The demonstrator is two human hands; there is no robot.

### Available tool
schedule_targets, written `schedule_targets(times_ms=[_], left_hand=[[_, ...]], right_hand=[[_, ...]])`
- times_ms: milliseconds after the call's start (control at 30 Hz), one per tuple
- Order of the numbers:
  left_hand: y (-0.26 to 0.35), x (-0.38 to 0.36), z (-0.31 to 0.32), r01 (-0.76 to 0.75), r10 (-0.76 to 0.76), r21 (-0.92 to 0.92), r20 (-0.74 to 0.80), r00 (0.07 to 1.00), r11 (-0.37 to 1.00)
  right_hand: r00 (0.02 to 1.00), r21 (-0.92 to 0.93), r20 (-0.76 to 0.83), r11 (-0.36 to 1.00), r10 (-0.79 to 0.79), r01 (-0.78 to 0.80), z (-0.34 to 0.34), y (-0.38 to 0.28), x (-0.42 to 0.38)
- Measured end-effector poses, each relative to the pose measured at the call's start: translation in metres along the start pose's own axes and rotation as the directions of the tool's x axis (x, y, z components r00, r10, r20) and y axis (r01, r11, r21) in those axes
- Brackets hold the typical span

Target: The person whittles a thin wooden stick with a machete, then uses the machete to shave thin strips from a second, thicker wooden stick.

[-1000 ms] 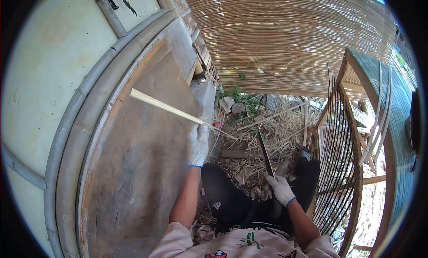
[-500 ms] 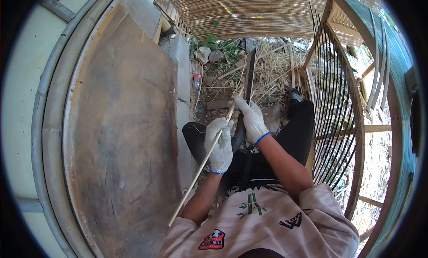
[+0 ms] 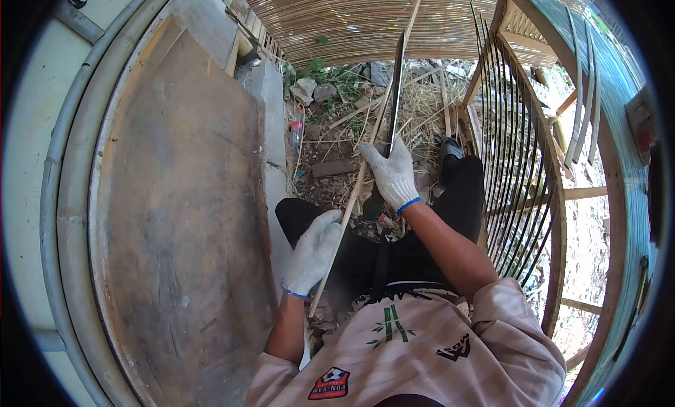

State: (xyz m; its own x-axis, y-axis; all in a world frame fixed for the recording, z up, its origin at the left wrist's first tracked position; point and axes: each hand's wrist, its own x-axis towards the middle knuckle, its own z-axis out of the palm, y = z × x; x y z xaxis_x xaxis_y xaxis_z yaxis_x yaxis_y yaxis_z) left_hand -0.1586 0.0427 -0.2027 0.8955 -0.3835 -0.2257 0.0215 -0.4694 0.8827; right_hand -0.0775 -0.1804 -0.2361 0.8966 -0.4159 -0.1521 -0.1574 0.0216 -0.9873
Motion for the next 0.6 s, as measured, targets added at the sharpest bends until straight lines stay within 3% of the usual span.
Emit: schedule_targets(times_ms=[100, 133, 200, 300, 367, 500, 567, 600], left_hand=[[0.012, 0.001, 0.029, 0.25, -0.247, -0.196, 0.039, 0.968, 0.948], [0.01, 0.003, 0.032, 0.247, -0.244, -0.197, 0.043, 0.969, 0.949], [0.001, 0.005, 0.04, 0.365, -0.327, -0.38, 0.162, 0.931, 0.85], [-0.005, -0.003, 0.051, 0.292, -0.222, -0.448, 0.204, 0.954, 0.845], [0.0, -0.008, 0.057, 0.33, -0.253, -0.508, 0.217, 0.943, 0.796], [-0.001, -0.012, 0.068, 0.257, -0.258, -0.541, 0.076, 0.963, 0.801], [0.003, -0.014, 0.07, 0.175, -0.223, -0.421, -0.068, 0.972, 0.89], [0.001, -0.015, 0.07, 0.177, -0.226, -0.422, -0.069, 0.972, 0.889]], right_hand=[[0.998, -0.091, -0.018, 0.994, -0.065, 0.063, -0.003, -0.003, -0.001], [0.994, -0.118, -0.02, 0.987, -0.11, 0.107, -0.005, -0.004, 0.0], [0.992, -0.162, -0.018, 0.98, -0.124, 0.119, -0.01, -0.007, 0.0], [0.989, -0.282, -0.008, 0.949, -0.147, 0.139, -0.019, -0.011, 0.002], [0.994, -0.192, 0.024, 0.975, -0.105, 0.108, -0.021, -0.009, 0.003], [0.99, -0.015, 0.063, 0.992, -0.124, 0.125, -0.021, -0.001, 0.005], [0.989, 0.152, 0.145, 0.988, -0.028, 0.006, -0.025, -0.015, 0.001], [0.988, 0.122, 0.145, 0.992, -0.058, 0.04, -0.026, -0.014, 0.004]])
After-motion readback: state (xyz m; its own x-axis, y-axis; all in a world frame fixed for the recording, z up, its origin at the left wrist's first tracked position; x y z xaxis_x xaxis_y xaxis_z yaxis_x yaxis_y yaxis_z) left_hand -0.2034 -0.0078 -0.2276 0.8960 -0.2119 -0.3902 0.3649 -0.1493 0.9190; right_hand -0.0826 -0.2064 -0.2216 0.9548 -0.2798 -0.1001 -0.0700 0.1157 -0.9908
